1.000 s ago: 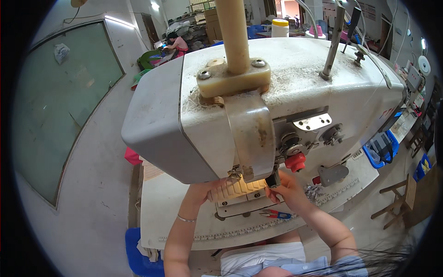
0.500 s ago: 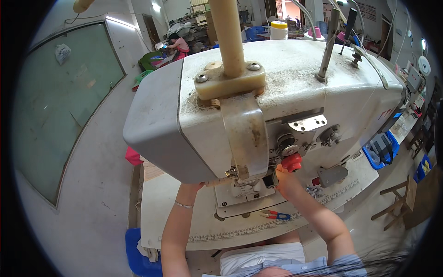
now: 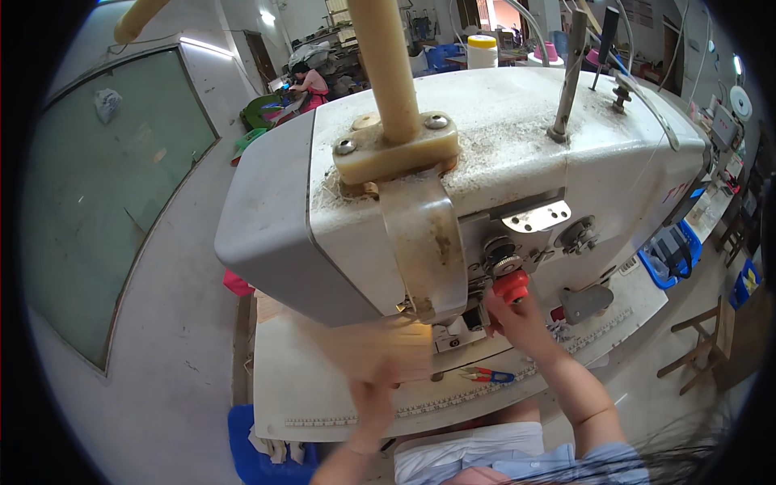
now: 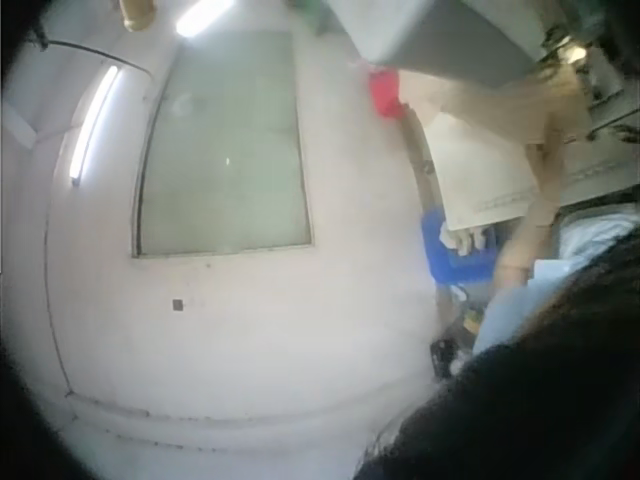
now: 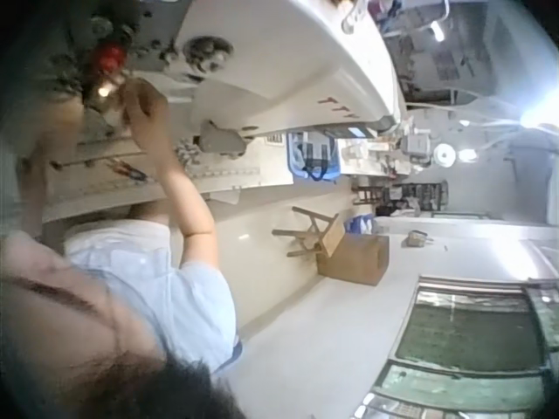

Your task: The person prepares a sewing machine with thread using snips, then guides pleated fabric panels under the needle to sew them, trimming thread with the snips.

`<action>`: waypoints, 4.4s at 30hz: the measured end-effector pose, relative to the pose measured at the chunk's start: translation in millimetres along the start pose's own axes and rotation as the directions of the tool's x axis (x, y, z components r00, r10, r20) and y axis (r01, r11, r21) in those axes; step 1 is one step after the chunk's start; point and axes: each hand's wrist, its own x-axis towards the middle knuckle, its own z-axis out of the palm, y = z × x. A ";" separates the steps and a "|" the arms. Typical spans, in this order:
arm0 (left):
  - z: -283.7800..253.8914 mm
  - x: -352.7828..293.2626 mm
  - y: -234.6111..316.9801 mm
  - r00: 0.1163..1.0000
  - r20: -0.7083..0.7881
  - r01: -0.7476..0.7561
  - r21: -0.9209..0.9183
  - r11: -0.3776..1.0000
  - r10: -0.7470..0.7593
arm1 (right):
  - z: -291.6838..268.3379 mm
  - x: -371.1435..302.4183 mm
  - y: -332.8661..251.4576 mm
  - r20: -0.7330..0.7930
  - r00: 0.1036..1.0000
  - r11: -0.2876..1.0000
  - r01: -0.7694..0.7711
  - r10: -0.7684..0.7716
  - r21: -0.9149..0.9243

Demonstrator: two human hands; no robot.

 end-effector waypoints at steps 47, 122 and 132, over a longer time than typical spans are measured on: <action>-18.4 -105.3 6.5 0.684 0.409 0.572 0.214 0.792 -0.604 | 32.0 -84.5 102.2 0.179 0.927 0.817 -0.374 0.328 0.438; 29.3 61.1 11.1 0.930 0.364 0.072 -0.028 0.997 -0.057 | -14.2 6.9 10.2 -0.016 0.865 0.753 0.428 -0.502 -0.501; 32.0 64.1 15.0 0.926 0.361 0.166 -0.119 0.979 -0.113 | -8.6 21.9 28.8 0.189 0.743 0.506 0.596 -0.642 -0.624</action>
